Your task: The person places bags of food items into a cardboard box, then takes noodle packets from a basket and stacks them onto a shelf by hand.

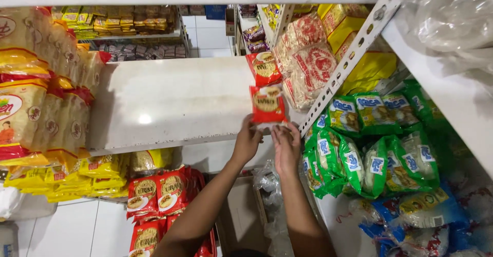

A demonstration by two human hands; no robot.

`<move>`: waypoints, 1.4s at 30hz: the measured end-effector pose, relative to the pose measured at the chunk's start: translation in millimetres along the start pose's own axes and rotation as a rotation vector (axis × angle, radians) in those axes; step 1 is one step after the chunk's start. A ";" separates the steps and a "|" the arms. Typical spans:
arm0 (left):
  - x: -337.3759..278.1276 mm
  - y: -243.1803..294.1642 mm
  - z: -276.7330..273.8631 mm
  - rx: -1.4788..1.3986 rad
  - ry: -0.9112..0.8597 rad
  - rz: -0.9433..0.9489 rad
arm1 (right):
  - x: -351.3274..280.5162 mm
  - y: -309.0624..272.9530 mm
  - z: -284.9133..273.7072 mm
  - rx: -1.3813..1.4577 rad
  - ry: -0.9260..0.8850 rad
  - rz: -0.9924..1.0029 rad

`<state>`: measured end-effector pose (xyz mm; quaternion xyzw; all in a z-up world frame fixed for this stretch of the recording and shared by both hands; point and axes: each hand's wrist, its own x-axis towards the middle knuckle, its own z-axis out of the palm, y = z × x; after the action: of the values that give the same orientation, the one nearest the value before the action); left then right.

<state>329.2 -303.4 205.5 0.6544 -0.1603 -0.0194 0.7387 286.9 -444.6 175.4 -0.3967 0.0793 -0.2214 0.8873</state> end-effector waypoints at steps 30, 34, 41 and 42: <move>-289.6 -68.3 -165.3 0.153 -0.074 -0.374 | -237.3 111.2 -77.4 -0.476 -0.141 0.709; -348.3 -68.7 -219.4 0.263 -0.021 -0.378 | -264.3 109.1 -82.1 -0.591 -0.135 0.773; -396.4 -69.8 -269.2 0.341 0.180 -0.401 | -302.9 122.7 -58.6 -0.700 -0.205 0.814; -398.2 -69.6 -271.7 0.311 0.229 -0.445 | -307.0 131.7 -50.7 -0.731 -0.217 0.835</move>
<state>35.6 42.6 28.5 0.7768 0.0703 -0.0821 0.6204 41.3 -261.2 33.2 -0.6336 0.2095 0.2324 0.7076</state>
